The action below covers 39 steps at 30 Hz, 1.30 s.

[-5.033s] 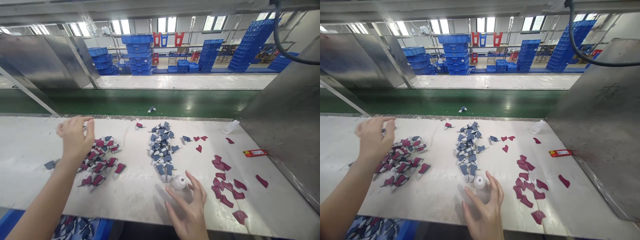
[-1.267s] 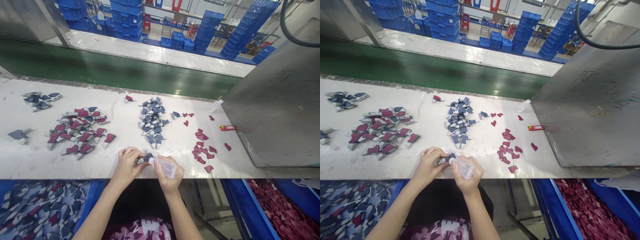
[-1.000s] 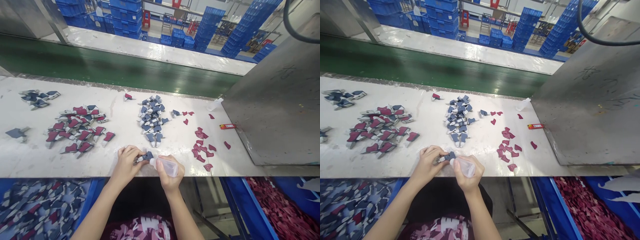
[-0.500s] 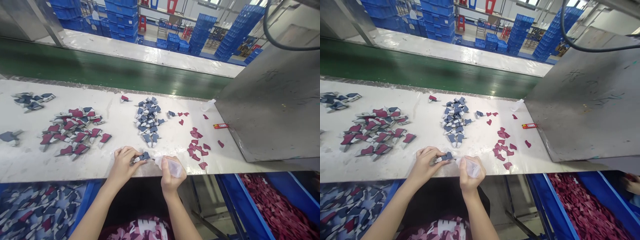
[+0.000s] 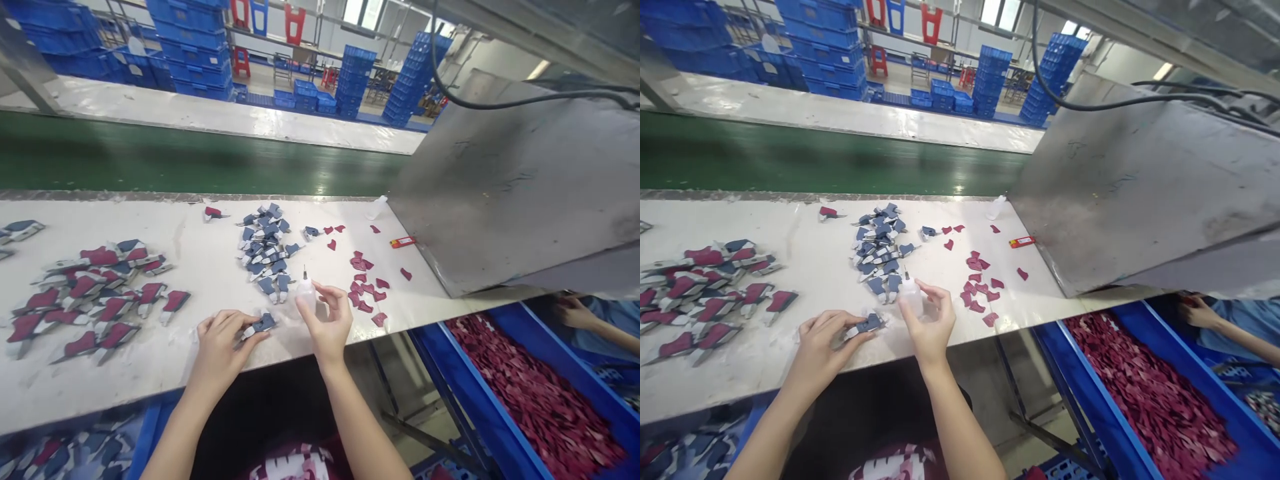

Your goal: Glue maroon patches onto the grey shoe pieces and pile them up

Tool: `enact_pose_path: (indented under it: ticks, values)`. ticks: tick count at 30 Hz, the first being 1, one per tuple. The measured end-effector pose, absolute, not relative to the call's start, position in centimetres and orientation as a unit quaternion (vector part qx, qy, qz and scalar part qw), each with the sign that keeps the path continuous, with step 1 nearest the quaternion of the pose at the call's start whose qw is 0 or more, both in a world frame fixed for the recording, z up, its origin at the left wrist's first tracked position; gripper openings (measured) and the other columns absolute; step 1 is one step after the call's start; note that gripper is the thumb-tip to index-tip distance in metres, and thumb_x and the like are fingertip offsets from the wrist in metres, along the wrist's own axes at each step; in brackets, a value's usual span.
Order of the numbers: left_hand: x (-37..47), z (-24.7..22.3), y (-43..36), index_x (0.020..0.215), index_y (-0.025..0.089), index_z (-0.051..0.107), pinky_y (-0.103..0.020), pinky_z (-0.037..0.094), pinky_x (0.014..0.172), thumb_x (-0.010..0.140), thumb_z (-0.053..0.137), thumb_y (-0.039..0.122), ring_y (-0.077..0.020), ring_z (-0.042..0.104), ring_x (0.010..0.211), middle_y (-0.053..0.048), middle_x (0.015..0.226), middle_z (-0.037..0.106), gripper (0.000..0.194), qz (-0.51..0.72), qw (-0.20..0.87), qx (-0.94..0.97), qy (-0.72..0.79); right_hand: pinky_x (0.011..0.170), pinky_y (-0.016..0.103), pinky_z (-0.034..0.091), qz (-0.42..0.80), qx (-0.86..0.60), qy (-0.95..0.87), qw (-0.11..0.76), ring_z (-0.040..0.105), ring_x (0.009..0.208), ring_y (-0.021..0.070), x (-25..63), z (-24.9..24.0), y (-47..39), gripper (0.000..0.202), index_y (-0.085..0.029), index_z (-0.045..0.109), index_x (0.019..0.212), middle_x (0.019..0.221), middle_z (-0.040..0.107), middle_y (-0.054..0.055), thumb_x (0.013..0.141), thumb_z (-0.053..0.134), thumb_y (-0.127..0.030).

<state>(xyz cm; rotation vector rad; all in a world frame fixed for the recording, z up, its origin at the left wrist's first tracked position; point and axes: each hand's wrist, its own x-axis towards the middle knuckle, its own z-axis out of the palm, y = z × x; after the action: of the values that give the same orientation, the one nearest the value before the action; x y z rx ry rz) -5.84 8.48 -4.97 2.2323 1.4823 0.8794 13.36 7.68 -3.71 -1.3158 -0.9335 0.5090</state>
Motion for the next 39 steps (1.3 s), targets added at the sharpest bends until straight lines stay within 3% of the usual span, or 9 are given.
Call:
enact_pose_path:
  ticks: [5,9,13,20,25,31,34,36,39]
  values:
    - [-6.0,-5.2,8.6,0.089,0.026,0.066,-0.041,0.03,0.086,0.085,0.065,0.05,-0.0255,0.064,0.091,-0.003,0.089,0.073,0.025,0.303,0.144,0.785,0.521,0.073,0.032,0.056,0.2,-0.601,-0.454,0.626,0.069,0.087,0.019,13.4,-4.0,8.5,0.047,-0.019,0.057,0.11,0.105,0.072,0.009,0.073,0.081,-0.034]
    - [-6.1,-5.1,8.6,0.091,0.027,0.066,-0.041,0.03,0.086,0.085,0.065,0.05,-0.0262,0.064,0.094,-0.003,0.09,0.074,0.024,0.298,0.14,0.789,0.519,0.085,0.04,0.054,0.096,-0.61,-0.542,0.569,0.063,0.104,0.0246,14.6,-3.5,7.4,0.065,-0.018,0.055,0.124,0.112,0.07,0.012,0.071,0.083,-0.04]
    - [-5.9,-4.9,8.6,0.087,0.027,0.066,-0.041,0.03,0.086,0.085,0.064,0.05,-0.0263,0.065,0.091,-0.003,0.088,0.073,0.024,0.308,0.143,0.785,0.517,0.083,0.041,0.049,0.014,-0.719,-0.487,0.496,0.057,0.093,0.0249,19.4,-3.4,6.2,0.027,-0.02,0.07,0.109,0.095,0.074,0.009,0.088,0.067,-0.037]
    - [-6.0,-4.4,8.4,0.096,0.028,0.069,-0.043,0.032,0.088,0.088,0.063,0.044,-0.0262,0.064,0.096,-0.002,0.092,0.075,0.018,0.303,0.178,0.788,0.505,0.076,0.039,0.041,0.03,-0.784,-0.534,0.315,0.054,0.082,0.0263,25.1,-4.0,6.7,0.021,-0.022,0.074,0.102,0.09,0.074,0.008,0.083,0.067,-0.027]
    - [-5.3,-3.7,6.8,0.101,0.026,0.07,-0.039,0.046,0.089,0.09,0.061,0.04,-0.0236,0.066,0.1,-0.004,0.103,0.074,0.02,0.349,0.273,0.74,0.506,0.076,0.038,0.04,0.063,-0.774,-0.556,0.297,0.057,0.079,0.0266,24.2,-4.1,7.2,0.022,-0.018,0.07,0.102,0.077,0.071,0.007,0.08,0.066,-0.02]
    - [-4.1,-3.7,4.2,0.1,0.025,0.072,-0.031,0.054,0.084,0.086,0.066,0.042,-0.0216,0.069,0.097,-0.004,0.102,0.074,0.023,0.399,0.328,0.643,0.566,0.079,0.041,0.041,0.089,-0.786,-0.549,0.268,0.059,0.088,0.0312,23.2,-2.9,6.9,0.019,-0.015,0.067,0.097,0.083,0.07,0.011,0.078,0.067,-0.018]
    - [-3.9,-3.5,3.6,0.1,0.024,0.074,-0.029,0.056,0.08,0.081,0.071,0.044,-0.0218,0.07,0.094,-0.003,0.099,0.076,0.028,0.412,0.342,0.587,0.607,0.074,0.038,0.044,0.117,-0.781,-0.557,0.256,0.062,0.08,0.0263,22.3,-1.5,6.2,0.02,-0.018,0.069,0.099,0.086,0.07,0.009,0.081,0.062,-0.014]
    - [-3.7,-3.3,3.4,0.101,0.023,0.075,-0.028,0.058,0.08,0.079,0.073,0.044,-0.0223,0.072,0.094,-0.004,0.1,0.077,0.031,0.42,0.359,0.559,0.618,0.073,0.036,0.047,0.169,-0.755,-0.562,0.292,0.064,0.074,0.0221,21.1,-0.5,5.2,0.019,-0.022,0.072,0.098,0.092,0.071,0.007,0.085,0.059,-0.017]
    - [-3.2,-2.9,3.2,0.107,0.022,0.076,-0.028,0.059,0.079,0.079,0.074,0.044,-0.023,0.073,0.094,-0.005,0.103,0.078,0.036,0.427,0.401,0.533,0.611,0.076,0.035,0.055,0.333,-0.667,-0.513,0.426,0.07,0.08,0.0216,18.4,0.7,3.4,0.015,-0.023,0.074,0.093,0.093,0.074,0.006,0.084,0.067,-0.032]
